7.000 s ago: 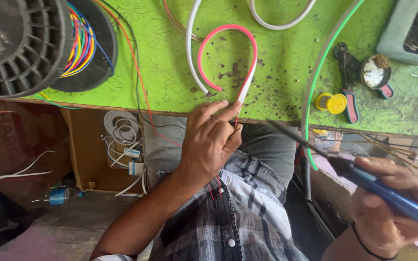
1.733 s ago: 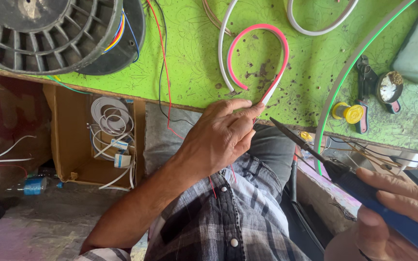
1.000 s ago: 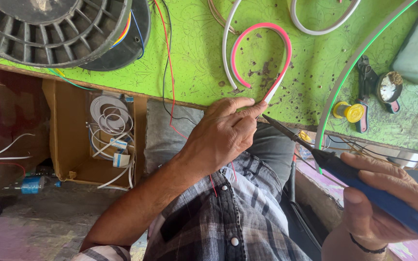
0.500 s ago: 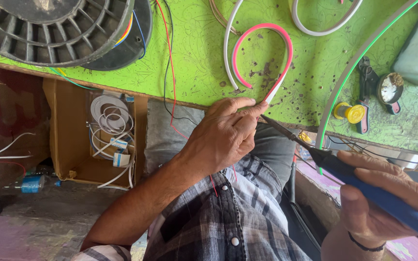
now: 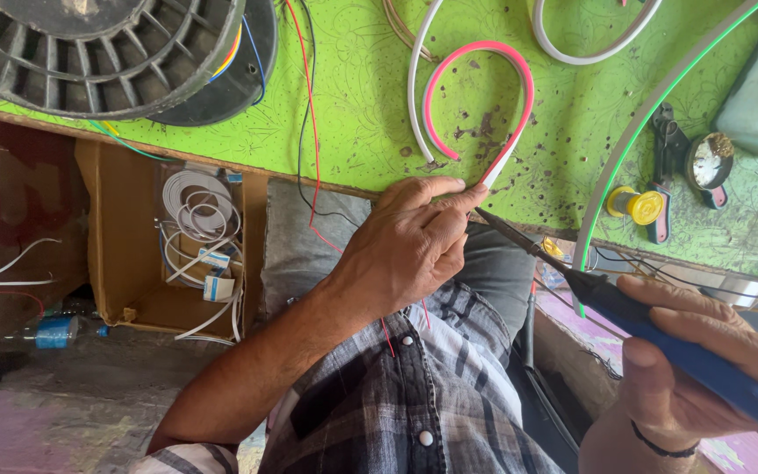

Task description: The person strips the ends of red wires with a small handheld tool, then trims the end of a pink and white neon flex strip with a knife and bends the strip. They then use pliers to crimp a connector onto a blue wire at a cluttered workbench.

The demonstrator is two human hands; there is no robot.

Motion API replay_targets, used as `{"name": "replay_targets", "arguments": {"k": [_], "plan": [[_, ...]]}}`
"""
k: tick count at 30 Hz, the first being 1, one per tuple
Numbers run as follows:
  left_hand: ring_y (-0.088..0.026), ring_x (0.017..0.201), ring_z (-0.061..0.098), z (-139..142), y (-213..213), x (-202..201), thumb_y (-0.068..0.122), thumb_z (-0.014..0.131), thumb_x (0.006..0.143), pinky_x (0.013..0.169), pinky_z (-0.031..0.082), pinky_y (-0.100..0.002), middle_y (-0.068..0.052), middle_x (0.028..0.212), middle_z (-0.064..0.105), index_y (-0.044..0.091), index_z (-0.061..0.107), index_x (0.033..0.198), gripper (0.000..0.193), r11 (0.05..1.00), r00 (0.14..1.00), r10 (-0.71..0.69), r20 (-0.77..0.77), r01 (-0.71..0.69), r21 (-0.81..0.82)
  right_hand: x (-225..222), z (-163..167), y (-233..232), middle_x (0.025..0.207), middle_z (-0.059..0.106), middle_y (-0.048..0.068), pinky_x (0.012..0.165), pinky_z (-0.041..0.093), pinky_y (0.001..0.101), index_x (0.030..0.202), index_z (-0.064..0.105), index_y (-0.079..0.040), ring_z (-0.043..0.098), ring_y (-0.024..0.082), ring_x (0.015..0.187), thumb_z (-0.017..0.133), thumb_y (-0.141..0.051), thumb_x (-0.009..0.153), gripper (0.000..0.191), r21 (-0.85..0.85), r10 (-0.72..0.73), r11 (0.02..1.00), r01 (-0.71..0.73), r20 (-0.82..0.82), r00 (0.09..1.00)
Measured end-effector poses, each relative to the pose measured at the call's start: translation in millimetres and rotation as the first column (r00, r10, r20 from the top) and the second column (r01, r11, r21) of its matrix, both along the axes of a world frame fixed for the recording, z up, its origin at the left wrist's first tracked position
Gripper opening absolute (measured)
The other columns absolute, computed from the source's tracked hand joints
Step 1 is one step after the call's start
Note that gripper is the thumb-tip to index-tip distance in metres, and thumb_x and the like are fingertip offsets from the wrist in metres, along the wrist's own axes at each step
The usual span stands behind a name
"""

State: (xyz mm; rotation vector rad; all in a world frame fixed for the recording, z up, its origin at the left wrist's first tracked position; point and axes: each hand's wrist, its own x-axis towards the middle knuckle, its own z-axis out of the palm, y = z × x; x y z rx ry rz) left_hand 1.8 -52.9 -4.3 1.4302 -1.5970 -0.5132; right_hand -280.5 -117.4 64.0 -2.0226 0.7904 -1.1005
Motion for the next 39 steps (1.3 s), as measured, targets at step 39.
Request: {"name": "replay_targets", "arguments": {"k": [39], "plan": [[-0.031, 0.123, 0.063, -2, 0, -3, 0.003, 0.073, 0.091, 0.107, 0.048, -0.048, -0.009, 0.127, 0.072, 0.0, 0.063, 0.108, 0.02, 1.0, 1.0, 0.022, 0.015, -0.022, -0.016, -11, 0, -4, 0.098, 0.072, 0.02, 0.092, 0.069, 0.042, 0.117, 0.062, 0.007, 0.08, 0.037, 0.104, 0.082, -0.011, 0.105, 0.03, -0.016, -0.012, 1.0, 0.013, 0.073, 0.997]]}}
